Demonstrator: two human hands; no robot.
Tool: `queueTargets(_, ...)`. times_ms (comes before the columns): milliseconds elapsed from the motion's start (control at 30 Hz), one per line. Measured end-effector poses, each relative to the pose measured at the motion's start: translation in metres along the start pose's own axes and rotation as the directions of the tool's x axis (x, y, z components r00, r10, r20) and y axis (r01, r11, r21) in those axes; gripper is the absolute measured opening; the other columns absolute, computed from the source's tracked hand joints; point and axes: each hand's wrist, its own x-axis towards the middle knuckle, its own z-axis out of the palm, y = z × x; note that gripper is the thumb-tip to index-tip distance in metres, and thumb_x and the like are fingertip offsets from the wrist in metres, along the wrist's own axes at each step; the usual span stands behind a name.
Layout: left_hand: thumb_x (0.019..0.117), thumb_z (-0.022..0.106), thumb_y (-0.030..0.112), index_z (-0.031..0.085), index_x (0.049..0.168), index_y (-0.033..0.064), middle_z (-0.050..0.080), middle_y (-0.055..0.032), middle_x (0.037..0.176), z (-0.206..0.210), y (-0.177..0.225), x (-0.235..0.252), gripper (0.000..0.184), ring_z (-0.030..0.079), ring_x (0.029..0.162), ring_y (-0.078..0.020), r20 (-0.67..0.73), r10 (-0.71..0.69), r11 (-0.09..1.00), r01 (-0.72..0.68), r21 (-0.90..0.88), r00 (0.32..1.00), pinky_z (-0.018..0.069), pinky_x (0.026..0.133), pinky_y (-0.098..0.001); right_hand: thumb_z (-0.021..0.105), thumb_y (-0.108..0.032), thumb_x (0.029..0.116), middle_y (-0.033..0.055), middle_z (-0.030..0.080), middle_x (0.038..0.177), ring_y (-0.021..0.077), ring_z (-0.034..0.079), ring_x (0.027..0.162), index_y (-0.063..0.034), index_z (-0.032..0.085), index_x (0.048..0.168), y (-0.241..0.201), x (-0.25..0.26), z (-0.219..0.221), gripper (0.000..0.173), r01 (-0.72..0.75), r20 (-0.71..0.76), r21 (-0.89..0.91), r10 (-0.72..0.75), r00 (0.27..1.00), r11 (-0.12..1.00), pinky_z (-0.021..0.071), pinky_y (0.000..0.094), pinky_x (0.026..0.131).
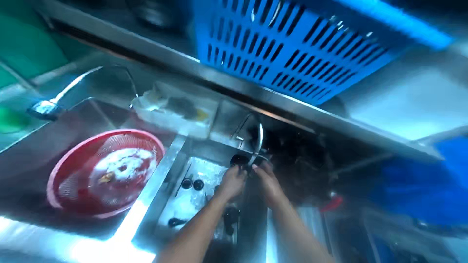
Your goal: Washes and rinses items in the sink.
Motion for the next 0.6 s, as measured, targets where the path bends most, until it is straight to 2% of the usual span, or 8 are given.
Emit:
queueTargets(33,0.1063,0.053,0.035,0.066,0.126,0.0051,0.071,-0.018,0.114,0.0,-0.001,0.003,0.038,0.068,0.11,-0.0316,0.042,0.036,0.988,-0.041,0.146,0.998,0.0521,0.1,-0.0559,0.052,-0.035,0.1071,0.0153,0.055,0.143,0.0315,0.06,0.123,-0.0157,0.034,0.156,0.023,0.013,0.014,0.056,-0.147,0.059,0.187,0.138,0.989,0.971,0.0538,0.0547,0.092)
queueTargets(100,0.107,0.052,0.036,0.068,0.124,0.006,0.072,-0.0172,0.106,-0.001,-0.007,0.005,0.038,0.07,0.102,-0.0321,0.153,0.096,0.968,-0.128,0.214,0.983,0.0536,0.095,-0.058,0.036,-0.04,0.1102,0.0118,0.067,0.096,0.0241,0.068,0.084,-0.0108,0.055,0.12,0.051,0.03,0.036,0.037,-0.221,0.125,0.486,0.183,0.975,0.846,0.0582,0.0443,0.069)
queueTargets(200,0.1063,0.057,0.028,0.068,0.127,0.007,0.074,-0.0095,0.105,-0.012,-0.03,-0.002,0.031,0.071,0.087,-0.0186,0.113,0.159,0.976,-0.139,-0.167,0.981,0.0604,0.083,-0.0419,0.031,-0.041,0.1104,0.0048,0.066,0.076,0.0156,0.065,0.067,-0.0092,0.062,0.1,0.076,0.052,0.054,0.045,-0.255,0.182,0.578,0.183,0.966,0.775,0.057,0.035,0.06)
queueTargets(267,0.1057,0.057,0.02,0.068,0.126,0.0078,0.075,-0.0084,0.099,-0.023,-0.052,-0.007,0.026,0.069,0.076,-0.0169,-0.096,0.085,0.89,-0.119,-0.441,0.992,0.0608,0.072,-0.0368,0.038,-0.03,0.1104,0.0099,0.067,0.085,0.0175,0.066,0.068,-0.003,0.061,0.114,0.074,0.065,0.061,0.036,-0.314,0.114,0.52,0.299,0.947,0.794,0.0594,0.0338,0.063)
queueTargets(333,0.1058,0.057,0.026,0.068,0.121,0.0106,0.067,-0.007,0.088,-0.037,-0.089,0.002,0.024,0.061,0.069,-0.0168,-0.259,-0.101,0.892,-0.028,-0.451,0.961,0.0541,0.064,-0.0367,0.039,-0.023,0.11,0.013,0.065,0.094,0.0188,0.067,0.073,-0.0006,0.054,0.122,0.068,0.078,0.066,0.03,-0.342,0.027,0.497,0.38,0.924,0.797,0.0604,0.0334,0.065)
queueTargets(433,0.1074,0.054,0.034,0.067,0.121,0.0042,0.07,-0.0191,0.104,-0.057,-0.172,0.029,0.035,0.068,0.092,-0.0331,-0.246,-0.36,0.932,0.333,-0.142,0.9,0.0552,0.084,-0.0554,0.044,-0.015,0.1085,0.0159,0.066,0.099,0.022,0.069,0.079,0.0041,0.053,0.125,0.073,0.094,0.061,0.027,-0.3,-0.087,0.369,0.354,0.931,0.88,0.062,0.0376,0.07)
queueTargets(500,0.1064,0.054,0.032,0.069,0.122,0.0027,0.069,-0.0244,0.118,-0.066,-0.226,0.043,0.036,0.067,0.11,-0.0421,-0.2,-0.492,0.84,0.522,0.148,0.847,0.0514,0.095,-0.0638,0.047,-0.012,0.1066,0.0161,0.066,0.101,0.0228,0.07,0.081,0.0038,0.053,0.124,0.072,0.101,0.058,0.024,-0.275,-0.114,0.339,0.33,0.937,0.9,0.0626,0.0383,0.07)
queueTargets(600,0.1033,0.056,0.02,0.067,0.129,0.0034,0.06,-0.0193,0.141,-0.068,-0.294,0.059,0.032,0.062,0.124,-0.0409,-0.191,-0.433,0.756,0.47,0.456,0.881,0.0513,0.101,-0.0607,0.048,-0.01,0.1063,0.0173,0.068,0.106,0.0262,0.072,0.087,0.0012,0.054,0.129,0.081,0.112,0.054,0.026,-0.234,-0.162,0.317,0.296,0.942,0.919,0.0637,0.0418,0.072)
